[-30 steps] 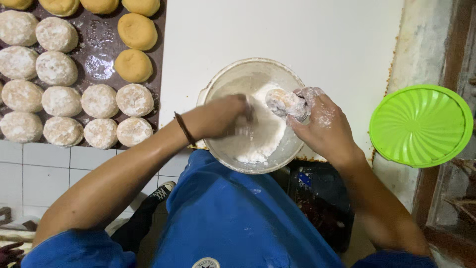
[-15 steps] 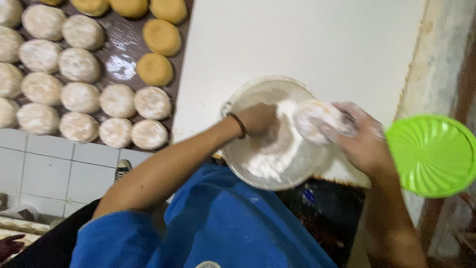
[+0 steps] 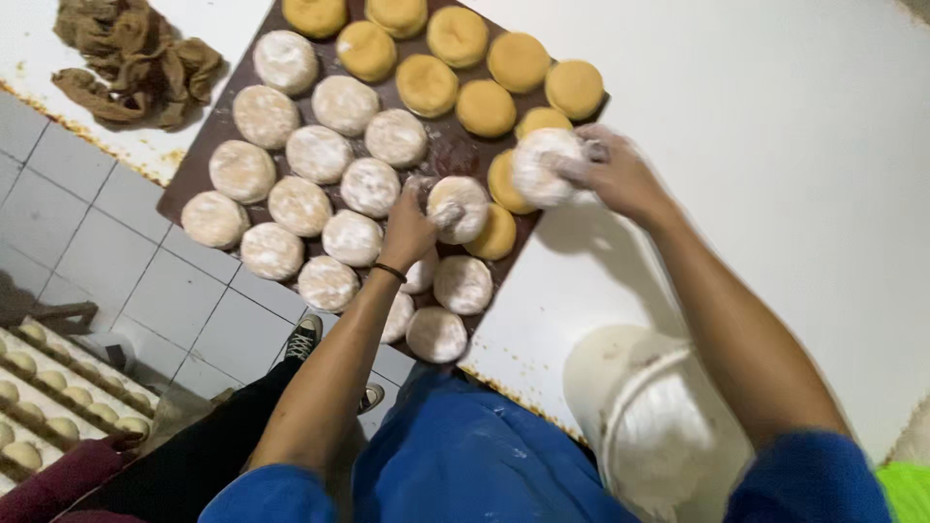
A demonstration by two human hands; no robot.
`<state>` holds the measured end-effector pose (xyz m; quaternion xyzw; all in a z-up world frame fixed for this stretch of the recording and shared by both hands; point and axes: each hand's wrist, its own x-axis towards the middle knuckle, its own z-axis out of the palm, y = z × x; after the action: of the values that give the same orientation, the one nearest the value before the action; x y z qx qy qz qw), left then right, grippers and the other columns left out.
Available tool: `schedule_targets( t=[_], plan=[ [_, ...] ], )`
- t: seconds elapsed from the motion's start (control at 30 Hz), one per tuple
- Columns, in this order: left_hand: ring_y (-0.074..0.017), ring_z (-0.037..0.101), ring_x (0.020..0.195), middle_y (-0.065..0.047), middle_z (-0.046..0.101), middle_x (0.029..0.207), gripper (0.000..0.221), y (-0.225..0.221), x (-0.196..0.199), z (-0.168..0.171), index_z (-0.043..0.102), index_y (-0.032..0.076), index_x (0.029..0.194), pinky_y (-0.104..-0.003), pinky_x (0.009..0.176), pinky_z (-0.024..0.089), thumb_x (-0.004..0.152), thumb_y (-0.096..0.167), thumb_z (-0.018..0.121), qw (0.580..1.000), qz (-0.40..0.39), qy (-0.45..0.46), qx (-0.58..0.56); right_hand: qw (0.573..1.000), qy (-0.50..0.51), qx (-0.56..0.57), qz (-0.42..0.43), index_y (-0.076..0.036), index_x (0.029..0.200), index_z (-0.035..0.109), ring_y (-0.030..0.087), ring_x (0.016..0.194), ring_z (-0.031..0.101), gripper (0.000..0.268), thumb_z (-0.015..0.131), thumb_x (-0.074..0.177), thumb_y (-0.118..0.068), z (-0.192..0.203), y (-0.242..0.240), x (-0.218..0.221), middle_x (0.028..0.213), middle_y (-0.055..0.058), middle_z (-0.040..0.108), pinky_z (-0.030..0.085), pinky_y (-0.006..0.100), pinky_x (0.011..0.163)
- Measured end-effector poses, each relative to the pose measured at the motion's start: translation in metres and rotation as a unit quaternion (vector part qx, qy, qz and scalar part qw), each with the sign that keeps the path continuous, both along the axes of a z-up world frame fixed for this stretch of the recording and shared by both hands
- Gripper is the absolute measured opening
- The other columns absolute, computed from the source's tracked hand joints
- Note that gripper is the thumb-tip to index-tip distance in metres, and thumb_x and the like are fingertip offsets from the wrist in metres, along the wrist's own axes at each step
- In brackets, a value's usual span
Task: The person coats rounds of dough in a white powder and places them onto a large tray.
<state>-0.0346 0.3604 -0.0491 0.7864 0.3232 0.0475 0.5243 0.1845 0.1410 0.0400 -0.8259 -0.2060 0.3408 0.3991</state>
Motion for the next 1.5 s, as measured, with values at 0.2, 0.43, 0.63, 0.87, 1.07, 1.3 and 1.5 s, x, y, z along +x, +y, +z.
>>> schedule_targets(
  t=[0.2,0.43,0.63,0.87,1.07,1.3,1.5],
  plan=[
    [-0.0416,0.068,0.109,-0.027,0.071,0.112,0.059,0.035,-0.022,-0.087,0.063,-0.005,0.118,-0.046,0.091,0.054,0.082,0.036,0.087,0.997,0.060,0.040,0.040,0.983,-0.060,-0.064,0.164,-0.003,0.134,0.060,0.032,0.116,0.066,0.059,0.075,0.085,-0.033,-0.116,0.134,0.009,0.127,0.022,0.067,0.053,0.041,0.096],
    [-0.0549,0.051,0.109,-0.043,0.051,0.123,0.054,0.011,-0.046,-0.065,0.060,-0.014,0.108,-0.056,0.096,0.044,0.074,0.020,0.085,0.966,-0.019,0.019,0.256,0.957,-0.223,-0.046,0.178,-0.001,0.124,0.068,0.042,0.115,0.063,0.043,0.069,0.084,-0.017,-0.150,0.125,-0.009,0.121,0.027,0.067,0.049,0.046,0.103],
    [-0.0525,0.049,0.117,-0.037,0.052,0.127,0.055,0.016,-0.042,-0.032,0.060,-0.013,0.123,-0.056,0.102,0.042,0.083,0.021,0.078,0.971,-0.052,0.050,0.228,0.957,-0.212,-0.022,0.195,-0.002,0.127,0.067,0.039,0.122,0.060,0.046,0.065,0.082,-0.013,-0.136,0.116,-0.002,0.126,0.024,0.067,0.048,0.046,0.108],
    [-0.0392,0.050,0.130,-0.021,0.055,0.140,0.043,-0.025,0.000,-0.034,0.067,0.004,0.110,-0.053,0.107,0.038,0.093,0.042,0.073,0.920,-0.218,0.091,0.314,0.854,-0.288,-0.284,0.328,-0.007,0.136,0.057,0.042,0.134,0.042,0.070,0.076,0.074,-0.035,-0.108,0.074,0.002,0.144,0.020,0.046,0.044,0.052,0.108],
    [-0.0437,0.057,0.117,-0.027,0.061,0.122,0.072,-0.047,0.020,-0.030,0.053,-0.005,0.127,-0.052,0.096,0.045,0.077,0.039,0.080,0.945,-0.235,0.049,0.223,0.939,-0.127,-0.171,0.270,-0.005,0.130,0.053,0.036,0.120,0.065,0.068,0.081,0.072,-0.026,-0.083,0.049,-0.004,0.123,0.021,0.067,0.054,0.045,0.102],
    [-0.0451,0.062,0.106,-0.027,0.066,0.111,0.058,-0.098,0.033,0.108,0.052,-0.003,0.124,-0.049,0.089,0.051,0.084,0.024,0.083,0.940,-0.270,-0.191,0.082,0.982,-0.110,-0.025,0.150,-0.007,0.119,0.065,0.022,0.099,0.068,0.044,0.080,0.081,-0.026,0.095,-0.087,-0.033,0.106,0.010,0.072,0.054,0.037,0.089],
    [-0.0389,0.061,0.110,-0.018,0.064,0.118,0.053,-0.251,-0.011,0.191,0.059,0.003,0.134,-0.045,0.095,0.052,0.082,0.005,0.069,0.838,-0.457,-0.281,0.099,0.976,0.065,-0.206,0.013,-0.014,0.118,0.070,0.022,0.094,0.074,0.050,0.081,0.076,-0.037,0.193,-0.266,-0.122,0.102,0.009,0.076,0.065,0.037,0.080]
  ],
)
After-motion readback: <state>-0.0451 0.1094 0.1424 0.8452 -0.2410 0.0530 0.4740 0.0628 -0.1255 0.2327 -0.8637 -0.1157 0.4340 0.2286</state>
